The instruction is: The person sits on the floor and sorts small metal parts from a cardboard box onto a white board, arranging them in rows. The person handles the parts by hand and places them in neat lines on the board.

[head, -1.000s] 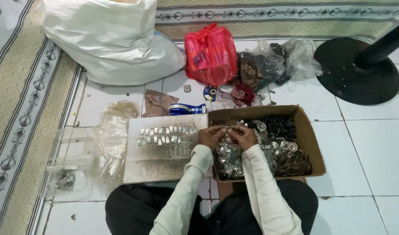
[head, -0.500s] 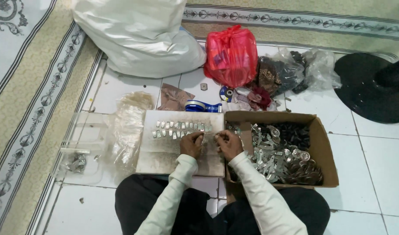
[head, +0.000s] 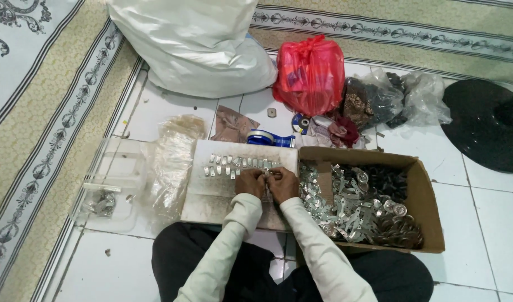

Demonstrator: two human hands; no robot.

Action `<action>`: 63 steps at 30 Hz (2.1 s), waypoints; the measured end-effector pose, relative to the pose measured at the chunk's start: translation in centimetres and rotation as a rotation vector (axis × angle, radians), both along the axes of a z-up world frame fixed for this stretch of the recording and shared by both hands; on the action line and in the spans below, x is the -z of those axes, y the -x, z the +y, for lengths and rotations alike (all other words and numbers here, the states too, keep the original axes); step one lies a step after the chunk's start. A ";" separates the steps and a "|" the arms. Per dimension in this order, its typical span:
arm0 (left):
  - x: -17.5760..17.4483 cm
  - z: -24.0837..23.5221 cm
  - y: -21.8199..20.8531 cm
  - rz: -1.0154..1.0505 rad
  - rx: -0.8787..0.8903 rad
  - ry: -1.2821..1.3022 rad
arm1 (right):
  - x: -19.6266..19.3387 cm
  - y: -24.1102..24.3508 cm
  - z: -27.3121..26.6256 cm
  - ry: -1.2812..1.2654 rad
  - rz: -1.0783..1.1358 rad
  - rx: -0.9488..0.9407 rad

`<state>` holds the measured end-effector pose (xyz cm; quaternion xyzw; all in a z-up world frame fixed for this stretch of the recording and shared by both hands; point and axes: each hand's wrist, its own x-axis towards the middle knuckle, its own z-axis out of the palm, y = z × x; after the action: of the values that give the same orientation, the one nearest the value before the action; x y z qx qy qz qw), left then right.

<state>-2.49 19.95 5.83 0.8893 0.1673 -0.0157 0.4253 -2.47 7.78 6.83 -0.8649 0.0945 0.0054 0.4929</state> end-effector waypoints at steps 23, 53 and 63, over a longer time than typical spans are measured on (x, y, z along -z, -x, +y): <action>3.4 -0.2 2.1 -0.296 -0.020 -0.005 | 0.7 0.8 -1.5 0.128 -0.106 0.070; 9.0 -19.4 -2.1 -0.041 0.768 -0.816 | 5.0 -0.3 -19.0 0.352 0.297 -0.110; 2.1 -16.0 -3.9 -0.070 0.508 0.156 | 7.9 -0.6 -22.0 -0.679 0.373 0.242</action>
<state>1.36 3.98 3.69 0.8673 -0.0776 -0.1039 0.4806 -1.85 -14.25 -1.03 -0.6198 0.2763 0.1352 0.7220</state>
